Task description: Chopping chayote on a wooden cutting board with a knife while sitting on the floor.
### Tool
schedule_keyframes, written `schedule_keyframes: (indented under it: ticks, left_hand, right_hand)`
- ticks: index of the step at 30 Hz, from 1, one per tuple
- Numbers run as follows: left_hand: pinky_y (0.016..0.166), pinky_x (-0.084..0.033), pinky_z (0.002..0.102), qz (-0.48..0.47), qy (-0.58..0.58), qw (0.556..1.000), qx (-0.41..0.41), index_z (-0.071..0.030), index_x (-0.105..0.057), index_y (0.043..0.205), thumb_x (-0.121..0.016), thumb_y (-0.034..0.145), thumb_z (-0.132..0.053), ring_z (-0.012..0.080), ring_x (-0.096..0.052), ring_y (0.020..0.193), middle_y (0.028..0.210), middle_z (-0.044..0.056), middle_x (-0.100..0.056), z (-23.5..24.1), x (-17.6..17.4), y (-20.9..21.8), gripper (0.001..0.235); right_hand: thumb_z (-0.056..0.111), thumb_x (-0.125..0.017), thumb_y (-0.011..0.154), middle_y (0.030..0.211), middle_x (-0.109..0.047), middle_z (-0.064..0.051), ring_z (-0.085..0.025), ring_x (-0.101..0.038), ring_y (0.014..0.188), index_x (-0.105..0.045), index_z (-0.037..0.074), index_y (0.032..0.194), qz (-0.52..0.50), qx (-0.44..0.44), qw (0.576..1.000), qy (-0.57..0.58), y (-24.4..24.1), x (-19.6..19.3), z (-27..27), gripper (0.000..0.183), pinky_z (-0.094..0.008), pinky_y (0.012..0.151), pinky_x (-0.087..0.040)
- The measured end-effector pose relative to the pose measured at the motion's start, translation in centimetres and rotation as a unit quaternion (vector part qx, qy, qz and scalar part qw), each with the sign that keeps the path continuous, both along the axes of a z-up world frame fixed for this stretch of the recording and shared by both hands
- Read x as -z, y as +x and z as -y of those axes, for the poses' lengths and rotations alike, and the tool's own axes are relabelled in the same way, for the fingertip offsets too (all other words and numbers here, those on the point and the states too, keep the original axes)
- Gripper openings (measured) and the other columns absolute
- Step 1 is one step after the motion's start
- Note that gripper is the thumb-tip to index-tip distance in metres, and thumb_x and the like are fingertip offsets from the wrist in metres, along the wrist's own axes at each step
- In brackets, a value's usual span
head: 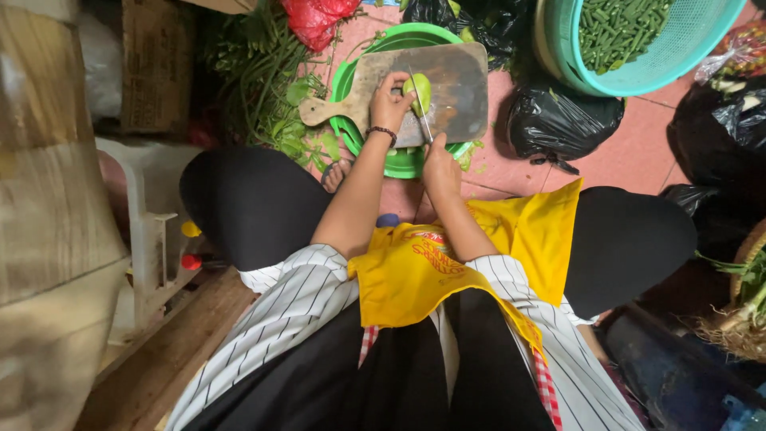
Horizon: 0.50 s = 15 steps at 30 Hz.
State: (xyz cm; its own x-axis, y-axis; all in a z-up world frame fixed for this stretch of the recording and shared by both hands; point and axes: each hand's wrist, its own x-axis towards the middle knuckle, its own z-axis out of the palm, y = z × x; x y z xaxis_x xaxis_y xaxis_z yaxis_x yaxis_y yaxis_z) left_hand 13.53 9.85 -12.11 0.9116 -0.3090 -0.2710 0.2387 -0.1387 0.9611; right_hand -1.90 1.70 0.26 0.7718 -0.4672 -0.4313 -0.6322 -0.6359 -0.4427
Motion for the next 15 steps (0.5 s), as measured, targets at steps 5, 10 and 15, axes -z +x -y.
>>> schedule_keyframes:
  ticks: [5, 10, 15]
  left_hand:
    - [0.06, -0.06, 0.025, 0.049, 0.035, 0.998, 0.021, -0.009, -0.065, 0.119, -0.081, 0.081, 0.001, 0.0086, -0.069, 0.069, 0.111, 0.007, -0.067, -0.3, -0.7, 0.0, 0.042]
    - [0.067, -0.057, 0.03, 0.137, 0.133, 0.98, 0.058, -0.015, -0.065, 0.123, -0.081, 0.077, -0.002, 0.015, -0.068, 0.071, 0.104, 0.009, -0.067, 0.1, -4.7, -0.8, 0.051]
    - [0.075, -0.056, 0.037, 0.198, 0.181, 0.958, 0.097, -0.02, -0.066, 0.125, -0.085, 0.074, -0.009, 0.0268, -0.066, 0.081, 0.106, 0.012, -0.065, 0.7, -6.2, -1.2, 0.056]
  right_hand:
    - [0.026, -0.051, 0.106, 0.082, -0.069, -0.033, -0.055, -0.066, 0.079, -0.043, 0.0, 0.116, 0.024, 0.006, 1.0, -0.003, -0.1, 1.7, 0.2, 0.029, -0.064, 0.072, -0.051]
    - [0.031, -0.054, 0.103, 0.087, -0.069, -0.035, -0.055, -0.066, 0.084, -0.046, 0.002, 0.116, 0.028, 0.018, 0.999, 0.017, -0.3, 3.7, 1.2, 0.033, -0.064, 0.075, -0.05]
    - [0.036, -0.054, 0.105, 0.09, -0.069, -0.033, -0.052, -0.067, 0.085, -0.053, 0.003, 0.113, 0.115, 0.044, 0.983, 0.133, -2.9, 6.6, 2.0, 0.034, -0.058, 0.074, -0.054]
